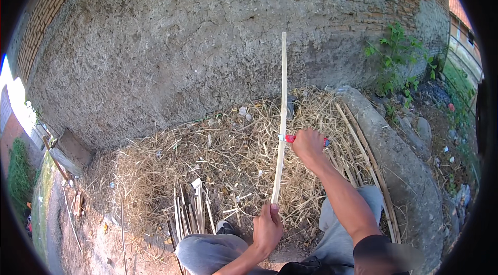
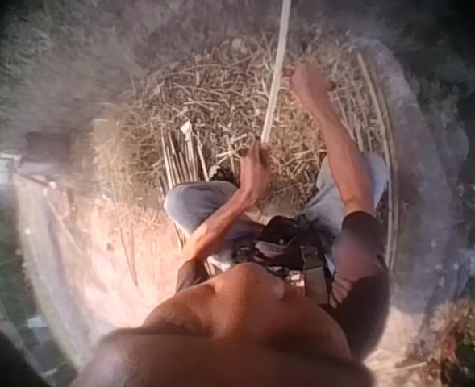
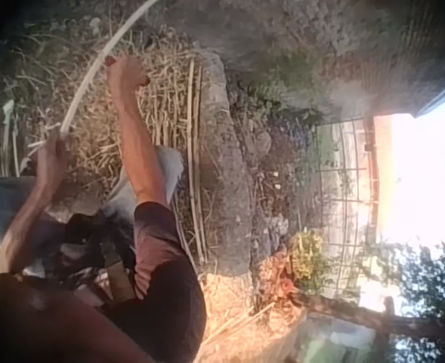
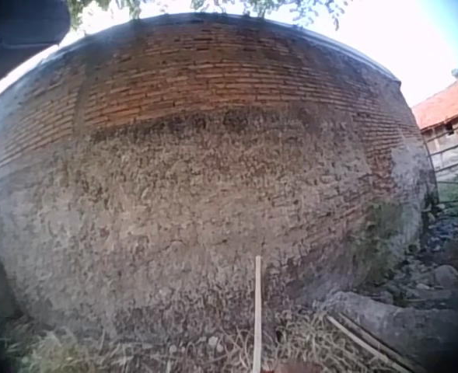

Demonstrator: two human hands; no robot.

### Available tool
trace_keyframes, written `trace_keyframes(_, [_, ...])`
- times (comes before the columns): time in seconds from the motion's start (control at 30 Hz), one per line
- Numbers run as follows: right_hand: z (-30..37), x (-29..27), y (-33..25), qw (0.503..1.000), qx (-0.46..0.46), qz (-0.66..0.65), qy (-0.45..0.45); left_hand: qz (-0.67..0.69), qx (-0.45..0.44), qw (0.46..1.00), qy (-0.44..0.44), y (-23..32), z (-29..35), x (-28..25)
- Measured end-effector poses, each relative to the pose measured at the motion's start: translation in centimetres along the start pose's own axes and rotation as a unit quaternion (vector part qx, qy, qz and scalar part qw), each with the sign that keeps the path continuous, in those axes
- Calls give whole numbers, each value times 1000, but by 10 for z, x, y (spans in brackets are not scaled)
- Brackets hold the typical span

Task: The person shaves a thin strip of bamboo using a small red cutter, repeatedly running the blade along the length of the strip while holding it by hand.

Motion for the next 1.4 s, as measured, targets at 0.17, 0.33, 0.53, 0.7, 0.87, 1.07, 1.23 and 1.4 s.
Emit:
trace_keyframes(0.17, [-1, 19, 4, 998, 24, 0, -54, -30, 30, 999, 15, -5, 5, -9])
trace_keyframes(0.33, [-48, -43, 100, 985, 137, 31, 96, -28, 39, 998, -34, -24, 38, -2])
trace_keyframes(0.53, [-38, -94, 124, 983, 86, 106, 124, 54, -4, 998, 24, -57, 15, -36])
trace_keyframes(0.7, [-16, -97, 124, 990, 118, 11, 82, 202, -95, 975, 0, -54, 5, -35])
trace_keyframes(0.87, [-5, -91, 70, 997, 38, -31, 64, 201, -107, 974, 12, -55, 0, -35])
trace_keyframes(1.07, [2, -82, 50, 996, 43, -78, 20, 134, -43, 990, 18, -43, -11, -28])
trace_keyframes(1.23, [6, -70, 46, 939, 125, -319, -8, 211, -94, 972, -36, -36, -11, -20])
trace_keyframes(1.4, [-1, -51, 42, 859, 130, -496, 17, 320, -207, 916, -126, -39, -5, -10])
Point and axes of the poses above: each hand's wrist, its own z-axis away from the middle knuckle, its own x-axis out of the palm, y = z × x, the point moved 9 cm from there along -z, towards the middle knuckle, and after that the axes turned 10 degrees about y, right-handed, at the moved point
